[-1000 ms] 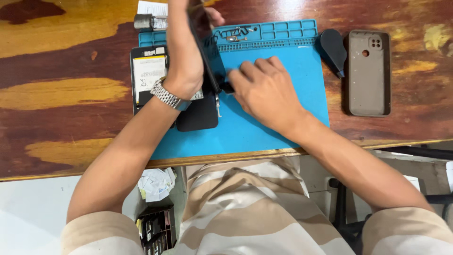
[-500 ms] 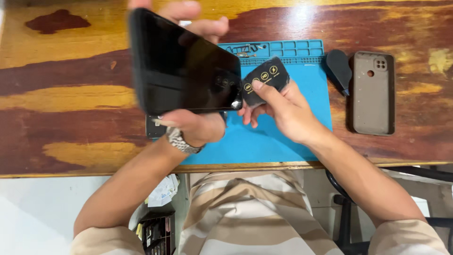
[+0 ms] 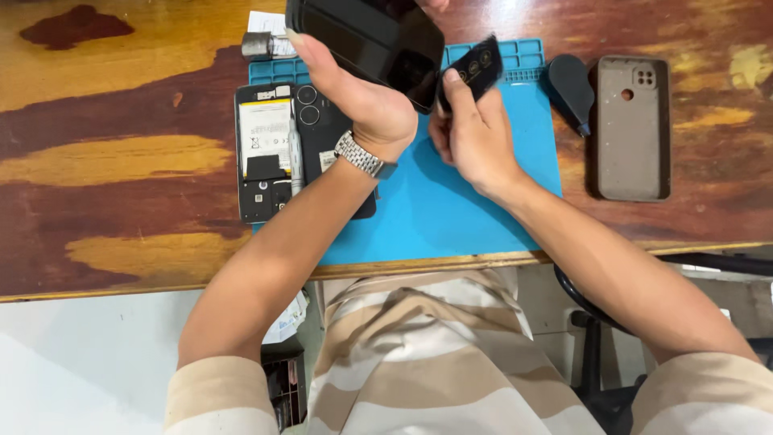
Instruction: The person removes a phone case, then uses a prying tool to separate the back cover from a smartphone. The back cover is lifted and set aside, exposing the internal components. The person then picks up a screwdriver and places it on the work surface.
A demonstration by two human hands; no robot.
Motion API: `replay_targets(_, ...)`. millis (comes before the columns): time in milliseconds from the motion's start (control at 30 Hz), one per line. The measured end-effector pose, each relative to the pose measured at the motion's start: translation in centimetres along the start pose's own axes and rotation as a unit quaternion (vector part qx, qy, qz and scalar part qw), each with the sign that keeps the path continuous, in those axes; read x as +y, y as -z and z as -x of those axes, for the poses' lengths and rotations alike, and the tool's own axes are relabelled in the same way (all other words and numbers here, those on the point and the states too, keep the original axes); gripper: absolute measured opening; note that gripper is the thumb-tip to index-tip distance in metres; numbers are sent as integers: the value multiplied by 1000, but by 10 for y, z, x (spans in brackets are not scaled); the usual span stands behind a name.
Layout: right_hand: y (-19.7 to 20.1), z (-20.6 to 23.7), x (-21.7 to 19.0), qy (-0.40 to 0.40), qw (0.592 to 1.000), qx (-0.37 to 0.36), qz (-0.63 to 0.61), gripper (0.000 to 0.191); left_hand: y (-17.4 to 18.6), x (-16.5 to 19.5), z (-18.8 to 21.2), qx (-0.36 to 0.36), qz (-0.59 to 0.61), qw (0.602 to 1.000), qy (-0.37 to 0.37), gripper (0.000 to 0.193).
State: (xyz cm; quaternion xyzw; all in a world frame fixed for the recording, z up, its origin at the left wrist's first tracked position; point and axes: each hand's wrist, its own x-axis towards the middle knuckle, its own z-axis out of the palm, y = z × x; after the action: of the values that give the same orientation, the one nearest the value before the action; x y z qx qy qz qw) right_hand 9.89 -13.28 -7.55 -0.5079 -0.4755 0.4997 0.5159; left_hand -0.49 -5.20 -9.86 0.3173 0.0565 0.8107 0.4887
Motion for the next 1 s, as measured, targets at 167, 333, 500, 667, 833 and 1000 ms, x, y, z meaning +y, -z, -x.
replay_targets(167, -2, 3, 13, 87, 983, 23, 160, 50, 6, -3, 2, 29, 27, 999, 6, 62)
replay_targets(333, 0, 8, 13, 115, 976, -21, 185, 49, -1, 2, -4, 42, -126, 988, -76, 64)
replay_targets(500, -7, 11, 10, -39, 996, -41, -66, 47, 0, 1, 1, 34, -226, 966, -120, 64)
replay_targets(667, -12, 13, 9, -58, 987, -48, -139, 46, 6, -7, 6, -6, -362, 907, -216, 62)
replay_targets(833, -10, 12, 4, -102, 975, -29, -195, 39, 18, -12, 16, -62, -275, 953, -113, 55)
replay_targets(1000, -7, 9, -2, -157, 961, -32, -226, 37, 34, -14, 30, -152, -189, 965, 101, 74)
